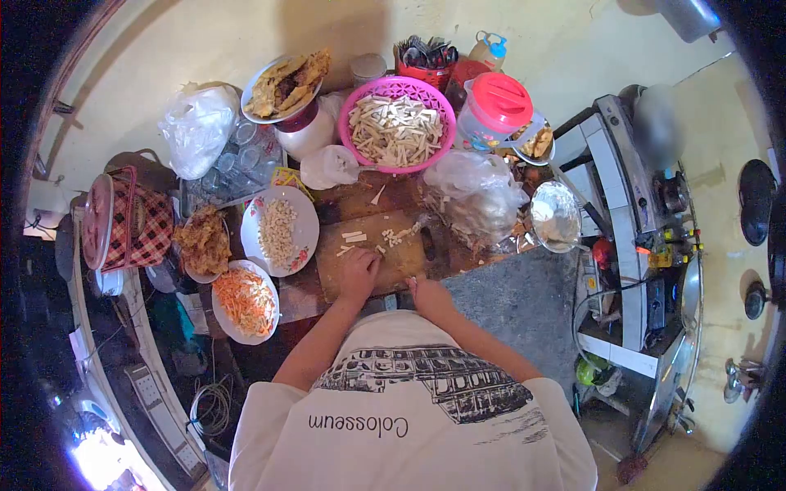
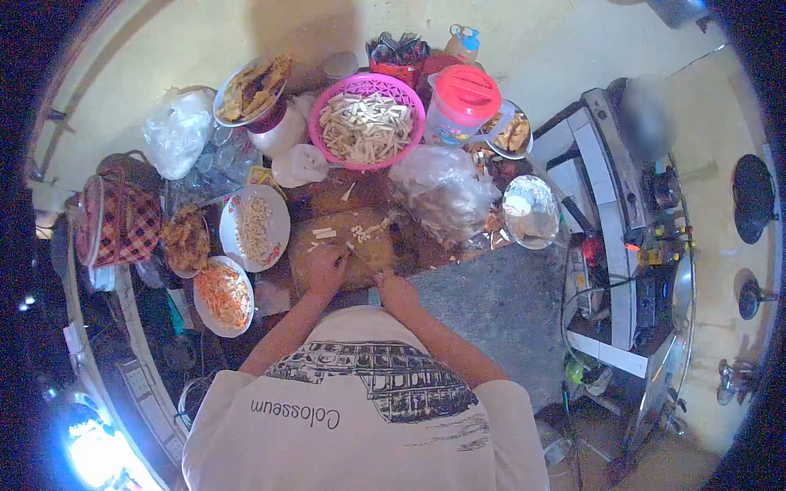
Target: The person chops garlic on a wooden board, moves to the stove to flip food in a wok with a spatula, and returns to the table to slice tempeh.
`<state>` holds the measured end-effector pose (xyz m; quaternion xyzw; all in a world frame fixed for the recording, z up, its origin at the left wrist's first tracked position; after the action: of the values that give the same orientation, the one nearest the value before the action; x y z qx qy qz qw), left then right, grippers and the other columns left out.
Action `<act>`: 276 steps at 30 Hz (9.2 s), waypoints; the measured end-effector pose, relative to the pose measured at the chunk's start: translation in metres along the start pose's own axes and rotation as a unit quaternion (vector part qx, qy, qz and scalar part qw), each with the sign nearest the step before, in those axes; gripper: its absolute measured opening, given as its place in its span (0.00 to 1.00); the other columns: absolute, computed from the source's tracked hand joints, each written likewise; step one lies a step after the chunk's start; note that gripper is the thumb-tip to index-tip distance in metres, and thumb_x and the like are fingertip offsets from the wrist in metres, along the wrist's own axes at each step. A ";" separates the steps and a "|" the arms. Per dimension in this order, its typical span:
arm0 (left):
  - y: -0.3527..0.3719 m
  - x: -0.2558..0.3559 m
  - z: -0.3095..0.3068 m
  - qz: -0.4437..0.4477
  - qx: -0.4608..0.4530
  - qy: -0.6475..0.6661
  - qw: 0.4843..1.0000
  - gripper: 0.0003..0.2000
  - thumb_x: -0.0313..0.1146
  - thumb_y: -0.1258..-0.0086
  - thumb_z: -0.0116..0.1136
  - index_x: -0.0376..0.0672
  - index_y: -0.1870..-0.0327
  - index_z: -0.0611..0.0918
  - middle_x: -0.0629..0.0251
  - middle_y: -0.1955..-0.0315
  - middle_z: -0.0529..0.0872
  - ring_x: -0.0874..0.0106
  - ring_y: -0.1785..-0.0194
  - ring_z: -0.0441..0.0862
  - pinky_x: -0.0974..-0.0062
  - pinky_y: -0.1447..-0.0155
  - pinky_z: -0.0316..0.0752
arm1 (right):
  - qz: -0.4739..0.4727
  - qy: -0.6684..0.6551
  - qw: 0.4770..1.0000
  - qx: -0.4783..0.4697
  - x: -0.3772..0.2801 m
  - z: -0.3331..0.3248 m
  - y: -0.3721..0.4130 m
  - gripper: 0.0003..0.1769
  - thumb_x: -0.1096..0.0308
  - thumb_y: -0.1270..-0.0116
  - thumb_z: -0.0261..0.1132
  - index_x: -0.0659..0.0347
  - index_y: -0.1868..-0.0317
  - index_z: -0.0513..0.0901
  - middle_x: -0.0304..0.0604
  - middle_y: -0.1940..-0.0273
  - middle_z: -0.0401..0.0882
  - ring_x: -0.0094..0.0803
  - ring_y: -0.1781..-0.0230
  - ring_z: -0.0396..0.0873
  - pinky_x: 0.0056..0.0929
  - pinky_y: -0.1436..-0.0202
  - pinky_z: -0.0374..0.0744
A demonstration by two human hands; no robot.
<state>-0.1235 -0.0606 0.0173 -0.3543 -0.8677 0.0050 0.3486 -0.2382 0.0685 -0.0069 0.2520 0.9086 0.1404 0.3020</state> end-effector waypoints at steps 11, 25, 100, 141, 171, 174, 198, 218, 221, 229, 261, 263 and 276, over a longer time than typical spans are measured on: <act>0.003 0.001 0.000 0.013 0.022 -0.012 1.000 0.03 0.29 0.46 0.62 0.41 0.73 0.82 0.62 0.71 0.82 0.61 0.62 0.78 0.65 0.52 0.70 | -0.012 0.007 1.000 0.012 -0.007 -0.003 0.000 0.19 0.54 0.31 0.49 0.66 0.60 0.71 0.60 0.73 0.80 0.55 0.71 0.80 0.50 0.68 0.77; 0.006 -0.002 0.000 -0.003 0.017 0.013 1.000 0.04 0.29 0.44 0.60 0.40 0.71 0.82 0.59 0.70 0.82 0.60 0.61 0.78 0.63 0.53 0.71 | -0.016 -0.045 0.998 0.034 -0.007 -0.010 0.012 0.22 0.53 0.28 0.45 0.66 0.57 0.71 0.65 0.72 0.78 0.62 0.70 0.77 0.56 0.67 0.74; -0.013 -0.012 -0.008 -0.026 -0.056 -0.060 0.996 0.13 0.33 0.45 0.60 0.43 0.59 0.80 0.58 0.59 0.80 0.58 0.53 0.75 0.61 0.49 0.69 | 0.015 -0.040 0.999 0.004 -0.001 -0.020 0.004 0.24 0.50 0.29 0.44 0.65 0.58 0.72 0.64 0.71 0.78 0.62 0.68 0.76 0.56 0.65 0.73; -0.004 -0.007 0.007 0.014 -0.025 -0.009 1.000 0.07 0.29 0.43 0.58 0.39 0.66 0.83 0.61 0.62 0.84 0.61 0.58 0.79 0.64 0.49 0.71 | -0.002 0.000 1.000 0.020 -0.016 -0.013 0.006 0.23 0.53 0.28 0.44 0.68 0.59 0.72 0.62 0.73 0.79 0.58 0.70 0.79 0.52 0.66 0.77; 0.003 -0.014 0.005 0.019 -0.020 0.020 0.999 0.06 0.28 0.43 0.58 0.37 0.67 0.82 0.58 0.64 0.82 0.60 0.57 0.79 0.64 0.50 0.72 | 0.000 0.027 0.999 0.025 -0.013 0.011 -0.006 0.22 0.53 0.28 0.46 0.68 0.61 0.71 0.62 0.74 0.79 0.57 0.72 0.79 0.51 0.68 0.77; 0.005 -0.018 0.007 0.029 0.001 0.040 0.999 0.06 0.29 0.43 0.59 0.37 0.68 0.82 0.58 0.64 0.82 0.59 0.58 0.79 0.64 0.50 0.72 | 0.006 0.043 0.999 0.026 -0.013 0.012 -0.009 0.22 0.54 0.28 0.46 0.68 0.61 0.71 0.61 0.74 0.79 0.56 0.72 0.80 0.49 0.69 0.78; 0.013 -0.017 0.001 -0.008 -0.002 0.020 1.000 0.05 0.26 0.44 0.57 0.36 0.67 0.82 0.57 0.61 0.82 0.58 0.56 0.78 0.64 0.49 0.72 | -0.015 0.017 1.000 -0.010 -0.024 -0.003 0.004 0.22 0.54 0.29 0.46 0.69 0.57 0.69 0.62 0.73 0.79 0.58 0.71 0.79 0.52 0.66 0.77; 0.012 -0.023 -0.009 -0.064 0.002 0.080 0.995 0.06 0.26 0.45 0.60 0.38 0.67 0.82 0.57 0.62 0.82 0.59 0.55 0.79 0.66 0.49 0.73 | -0.020 0.012 1.000 0.015 -0.014 0.004 -0.002 0.23 0.52 0.28 0.45 0.68 0.60 0.71 0.62 0.74 0.78 0.57 0.72 0.79 0.51 0.69 0.76; 0.010 -0.017 -0.018 -0.045 0.015 0.057 0.997 0.07 0.29 0.46 0.61 0.41 0.66 0.82 0.58 0.62 0.81 0.58 0.56 0.77 0.64 0.50 0.71 | -0.018 -0.001 1.000 0.016 -0.009 0.007 -0.004 0.23 0.52 0.28 0.45 0.68 0.59 0.70 0.63 0.73 0.78 0.59 0.71 0.78 0.53 0.68 0.75; 0.011 -0.017 -0.024 -0.045 0.051 -0.064 0.996 0.10 0.36 0.48 0.64 0.46 0.66 0.83 0.64 0.62 0.79 0.61 0.52 0.73 0.61 0.48 0.65 | -0.031 -0.001 1.000 0.000 -0.019 -0.001 0.003 0.24 0.51 0.29 0.45 0.68 0.59 0.70 0.64 0.72 0.78 0.60 0.69 0.78 0.54 0.65 0.76; 0.006 0.009 -0.030 -0.038 0.037 -0.066 0.996 0.17 0.39 0.40 0.57 0.41 0.52 0.78 0.59 0.57 0.78 0.58 0.49 0.72 0.60 0.44 0.63 | 0.003 -0.013 1.000 -0.012 -0.022 0.002 -0.004 0.26 0.52 0.30 0.48 0.73 0.54 0.68 0.62 0.68 0.80 0.56 0.66 0.80 0.50 0.61 0.77; 0.000 0.023 -0.017 0.025 -0.025 -0.047 0.998 0.22 0.41 0.36 0.52 0.40 0.44 0.72 0.54 0.48 0.75 0.56 0.41 0.68 0.59 0.37 0.58 | 0.000 -0.018 1.000 -0.008 -0.022 0.000 -0.001 0.26 0.52 0.31 0.48 0.73 0.55 0.68 0.64 0.69 0.79 0.57 0.66 0.80 0.51 0.62 0.77; -0.008 0.023 0.045 0.160 -0.198 -0.141 0.957 0.26 0.40 0.28 0.35 0.38 0.32 0.58 0.55 0.31 0.55 0.55 0.27 0.47 0.58 0.26 0.43 | -0.070 -0.044 0.996 -0.041 -0.012 -0.011 0.013 0.19 0.55 0.30 0.48 0.64 0.54 0.70 0.65 0.67 0.78 0.60 0.64 0.77 0.54 0.61 0.74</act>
<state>-0.1672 -0.0415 -0.0014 -0.5461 -0.8236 -0.0615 0.1405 -0.2323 0.0716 0.0126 0.1812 0.9033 0.1447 0.3609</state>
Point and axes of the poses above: each hand's wrist, its own y-axis away from the middle knuckle, its own z-axis out of the palm, x = y × z, the point moved 7 cm from there along -y, towards the middle knuckle
